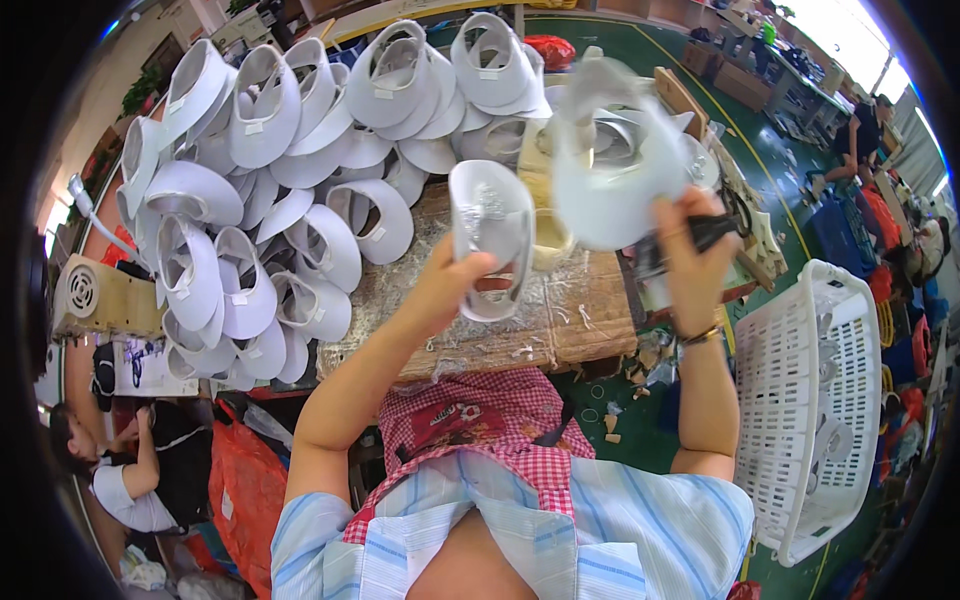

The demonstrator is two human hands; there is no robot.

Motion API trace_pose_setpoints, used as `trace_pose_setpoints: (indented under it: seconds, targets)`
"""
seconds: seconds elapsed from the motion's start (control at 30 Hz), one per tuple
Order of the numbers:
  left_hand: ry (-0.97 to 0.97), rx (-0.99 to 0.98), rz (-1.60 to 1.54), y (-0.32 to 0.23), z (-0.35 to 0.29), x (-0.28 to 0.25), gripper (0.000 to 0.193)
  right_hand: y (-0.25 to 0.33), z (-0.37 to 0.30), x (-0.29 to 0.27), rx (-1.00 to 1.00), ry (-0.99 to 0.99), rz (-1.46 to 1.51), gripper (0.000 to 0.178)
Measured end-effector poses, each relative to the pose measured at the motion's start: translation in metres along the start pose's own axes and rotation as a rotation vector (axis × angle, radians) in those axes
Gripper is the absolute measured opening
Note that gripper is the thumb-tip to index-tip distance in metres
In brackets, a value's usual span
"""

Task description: The person applies glue to shoe upper components using a brush and shapes and attaches the shoe parts together by hand on the workbench.

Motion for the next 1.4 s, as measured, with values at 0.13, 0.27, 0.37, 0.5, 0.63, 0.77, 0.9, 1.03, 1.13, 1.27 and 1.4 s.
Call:
trace_pose_setpoints:
  seconds: [0.13,0.27,0.37,0.5,0.63,0.77,0.9,1.03,1.13,1.27,1.4]
  targets:
    - [-0.073,0.029,-0.407,0.003,-0.029,-0.052,0.05,-0.095,0.068,-0.069,0.282,0.094,0.097,0.019]
    - [-0.1,0.113,-0.412,-0.005,-0.047,-0.062,0.059,-0.223,0.096,-0.134,0.446,0.217,-1.16,0.036]
    - [-0.122,0.154,-0.369,0.001,-0.061,-0.067,0.067,-0.177,0.092,-0.096,0.294,0.358,-1.6,0.057]
    - [-0.105,0.122,-0.482,0.012,-0.067,-0.062,0.071,-0.098,0.044,-0.003,0.102,0.408,-0.707,0.032]
    - [-0.06,0.096,-0.596,0.027,-0.065,-0.042,0.074,-0.059,-0.053,0.11,0.375,0.877,-0.281,0.046]
    - [-0.11,0.125,-0.355,0.023,-0.068,-0.049,0.084,-0.053,-0.059,0.134,0.188,0.886,-0.552,0.033]
    - [-0.479,0.284,0.566,0.006,-0.084,-0.062,0.123,-0.02,-0.057,0.151,0.031,0.95,-0.825,0.03]
    - [-0.47,0.449,1.239,-0.024,-0.089,-0.029,0.118,-0.016,-0.065,0.168,-0.054,1.007,-0.882,0.03]
    - [-0.397,0.261,1.306,-0.013,-0.078,-0.029,0.113,-0.011,-0.067,0.178,-0.06,1.04,-0.89,0.028]
    - [-0.478,0.408,1.233,-0.014,-0.073,-0.047,0.106,-0.011,-0.065,0.167,-0.123,1.021,-0.89,0.028]
    - [-0.331,0.071,0.666,0.005,-0.076,-0.084,0.085,-0.014,-0.055,0.155,-0.079,1.048,-0.885,0.029]
Point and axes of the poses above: each hand's wrist, its own z-axis towards the middle knuckle, its own x-axis out of the palm, y = z × x, the point moved 5 cm from there along z, towards the middle knuckle, and after that the axes turned 9 degrees about z, right-handed, at the moved point
